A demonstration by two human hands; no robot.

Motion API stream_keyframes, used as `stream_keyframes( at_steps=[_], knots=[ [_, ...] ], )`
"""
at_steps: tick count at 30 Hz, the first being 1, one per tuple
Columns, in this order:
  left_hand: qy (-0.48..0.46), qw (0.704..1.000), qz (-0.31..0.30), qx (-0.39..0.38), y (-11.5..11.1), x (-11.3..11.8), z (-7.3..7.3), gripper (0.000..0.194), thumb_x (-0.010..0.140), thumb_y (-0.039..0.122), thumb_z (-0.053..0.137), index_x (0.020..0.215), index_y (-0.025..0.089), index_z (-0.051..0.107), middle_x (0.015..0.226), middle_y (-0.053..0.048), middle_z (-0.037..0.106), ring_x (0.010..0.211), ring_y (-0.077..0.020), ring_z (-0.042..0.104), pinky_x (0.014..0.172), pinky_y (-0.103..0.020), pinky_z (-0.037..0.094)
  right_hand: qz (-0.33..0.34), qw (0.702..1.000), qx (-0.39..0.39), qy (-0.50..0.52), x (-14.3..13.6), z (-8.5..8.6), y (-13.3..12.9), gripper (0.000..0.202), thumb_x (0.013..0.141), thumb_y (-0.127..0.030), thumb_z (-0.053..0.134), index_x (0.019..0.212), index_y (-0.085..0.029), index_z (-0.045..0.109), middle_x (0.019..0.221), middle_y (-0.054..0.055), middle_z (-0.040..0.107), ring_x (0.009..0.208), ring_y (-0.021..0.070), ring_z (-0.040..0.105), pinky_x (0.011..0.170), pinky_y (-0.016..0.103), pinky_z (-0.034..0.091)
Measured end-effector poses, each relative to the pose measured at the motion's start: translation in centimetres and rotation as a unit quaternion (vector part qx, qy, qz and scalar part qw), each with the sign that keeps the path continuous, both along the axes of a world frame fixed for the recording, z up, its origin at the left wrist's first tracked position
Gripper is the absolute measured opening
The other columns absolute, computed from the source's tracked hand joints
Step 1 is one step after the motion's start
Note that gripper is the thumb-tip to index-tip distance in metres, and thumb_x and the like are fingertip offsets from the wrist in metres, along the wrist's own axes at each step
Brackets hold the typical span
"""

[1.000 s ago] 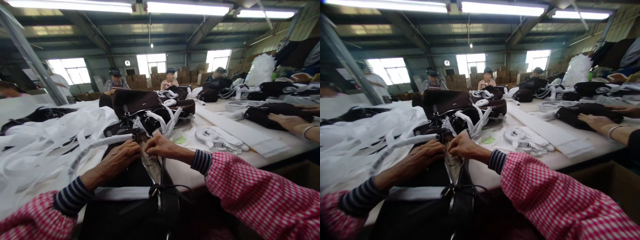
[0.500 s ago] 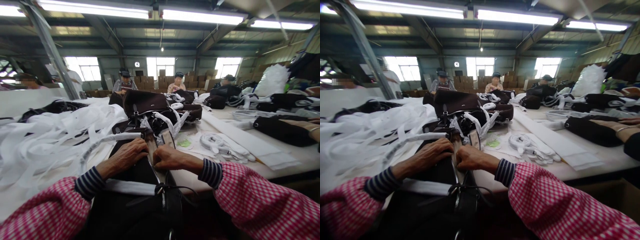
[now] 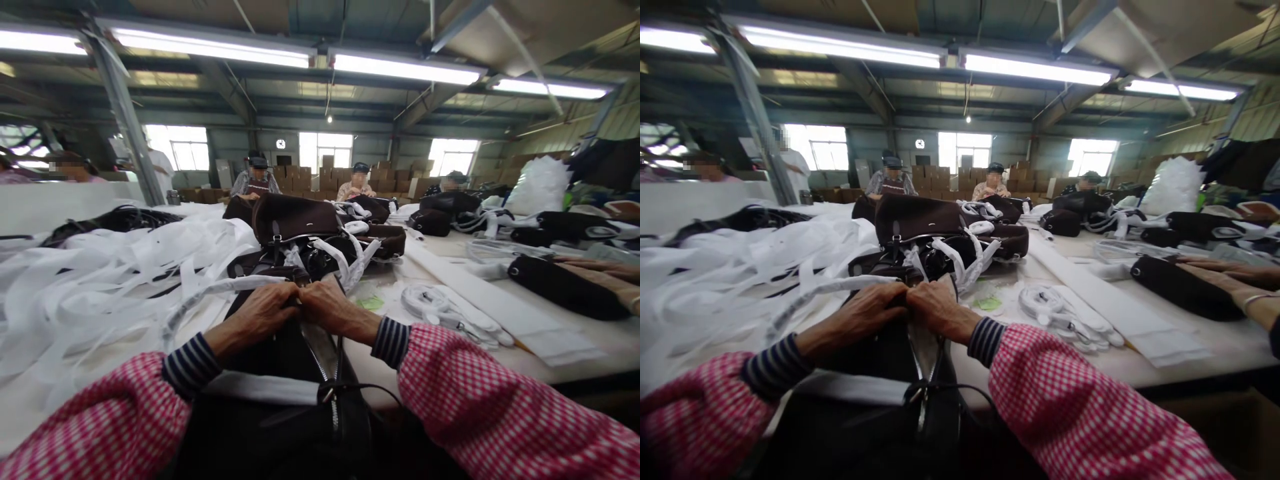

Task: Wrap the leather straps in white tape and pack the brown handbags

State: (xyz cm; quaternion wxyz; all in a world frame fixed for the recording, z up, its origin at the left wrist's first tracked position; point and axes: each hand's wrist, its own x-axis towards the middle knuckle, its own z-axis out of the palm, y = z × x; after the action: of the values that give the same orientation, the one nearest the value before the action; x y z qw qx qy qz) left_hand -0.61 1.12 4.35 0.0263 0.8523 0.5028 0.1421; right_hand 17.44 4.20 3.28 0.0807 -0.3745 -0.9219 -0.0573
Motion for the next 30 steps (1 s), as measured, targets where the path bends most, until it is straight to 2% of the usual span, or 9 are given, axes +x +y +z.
stream_keyframes(
  at_steps=[3, 6, 9, 14, 19, 21, 24, 27, 30],
  knots=[
    [0.016, 0.999, 0.034, 0.017, 0.8, 0.6, 0.6, 0.012, 0.092, 0.021, 0.054, 0.092, 0.016, 0.065, 0.087, -0.007, 0.070, 0.084, -0.0245, 0.066, 0.078, -0.035, 0.046, -0.028, 0.999, 0.014, 0.042, -0.7, -0.5, 1.9, 0.019, 0.095, -0.017, 0.056, 0.104, -0.011, 0.072, 0.103, 0.018, 0.076, 0.094, 0.0294, 0.074, 0.074, 0.033, 0.046],
    [0.022, 0.997, 0.063, 0.027, 1.5, 1.0, 0.2, 0.016, 0.091, 0.019, 0.052, 0.091, 0.015, 0.068, 0.087, -0.011, 0.071, 0.086, -0.0275, 0.068, 0.079, -0.037, 0.047, -0.046, 0.996, 0.019, 0.070, -0.6, -1.3, 2.7, 0.019, 0.095, -0.017, 0.056, 0.104, -0.013, 0.072, 0.102, 0.015, 0.077, 0.097, 0.0272, 0.073, 0.078, 0.032, 0.045],
    [0.010, 0.996, 0.081, 0.023, 2.2, 1.0, -0.3, 0.022, 0.091, 0.020, 0.053, 0.097, 0.017, 0.074, 0.095, -0.011, 0.075, 0.095, -0.0282, 0.069, 0.082, -0.036, 0.048, -0.050, 0.994, 0.016, 0.096, 0.0, -1.9, 2.9, 0.017, 0.094, -0.019, 0.059, 0.104, -0.015, 0.072, 0.100, 0.011, 0.077, 0.097, 0.0241, 0.072, 0.081, 0.031, 0.044],
    [-0.015, 0.995, 0.096, -0.009, 3.0, 1.3, -0.6, 0.021, 0.088, 0.025, 0.059, 0.095, 0.023, 0.079, 0.090, -0.004, 0.078, 0.091, -0.0233, 0.072, 0.072, -0.028, 0.048, -0.046, 0.990, 0.000, 0.135, 0.5, -2.5, 2.7, 0.016, 0.092, -0.016, 0.061, 0.102, -0.015, 0.073, 0.100, 0.009, 0.077, 0.096, 0.0218, 0.071, 0.085, 0.029, 0.043],
    [0.010, 0.991, 0.128, 0.030, 3.0, 2.1, -1.6, 0.022, 0.092, 0.027, 0.057, 0.099, 0.020, 0.077, 0.098, -0.010, 0.078, 0.098, -0.0284, 0.072, 0.072, -0.032, 0.047, -0.035, 0.977, -0.013, 0.210, 1.1, -2.0, 2.3, 0.023, 0.092, -0.009, 0.054, 0.103, -0.016, 0.073, 0.103, 0.008, 0.076, 0.100, 0.0204, 0.070, 0.089, 0.029, 0.045],
    [0.026, 0.990, 0.125, 0.055, 2.6, 2.4, -2.2, 0.023, 0.097, 0.029, 0.053, 0.101, 0.018, 0.073, 0.096, -0.012, 0.077, 0.096, -0.0284, 0.072, 0.073, -0.033, 0.046, -0.024, 0.949, -0.051, 0.310, 1.6, -1.5, 2.2, 0.027, 0.092, -0.008, 0.050, 0.108, -0.017, 0.071, 0.095, 0.005, 0.075, 0.088, 0.0176, 0.071, 0.083, 0.027, 0.048],
    [0.046, 0.988, 0.121, 0.087, 1.7, 2.5, -2.8, 0.020, 0.100, 0.027, 0.050, 0.104, 0.018, 0.067, 0.092, -0.010, 0.075, 0.088, -0.0266, 0.072, 0.070, -0.032, 0.045, 0.005, 0.870, -0.146, 0.471, 2.5, -0.5, 2.2, 0.041, 0.086, -0.012, 0.051, 0.125, -0.017, 0.059, 0.077, -0.002, 0.069, 0.059, 0.0132, 0.064, 0.064, 0.025, 0.051],
    [0.070, 0.986, 0.097, 0.117, 0.8, 2.6, -3.0, 0.020, 0.101, 0.017, 0.044, 0.104, 0.017, 0.063, 0.095, -0.011, 0.072, 0.084, -0.0249, 0.069, 0.069, -0.033, 0.044, 0.023, 0.798, -0.209, 0.565, 4.1, 0.9, 2.3, 0.061, 0.078, -0.020, 0.057, 0.138, -0.017, 0.042, 0.068, -0.008, 0.064, 0.047, 0.0116, 0.055, 0.048, 0.021, 0.044],
    [0.100, 0.983, 0.039, 0.151, 0.2, 2.8, -2.9, 0.028, 0.098, 0.004, 0.039, 0.101, 0.016, 0.064, 0.099, -0.014, 0.070, 0.091, -0.0275, 0.065, 0.075, -0.037, 0.045, -0.008, 0.773, -0.244, 0.586, 6.8, 2.8, 2.0, 0.060, 0.073, -0.027, 0.065, 0.129, -0.014, 0.047, 0.065, -0.007, 0.063, 0.044, 0.0103, 0.050, 0.040, 0.018, 0.034]
  ],
)
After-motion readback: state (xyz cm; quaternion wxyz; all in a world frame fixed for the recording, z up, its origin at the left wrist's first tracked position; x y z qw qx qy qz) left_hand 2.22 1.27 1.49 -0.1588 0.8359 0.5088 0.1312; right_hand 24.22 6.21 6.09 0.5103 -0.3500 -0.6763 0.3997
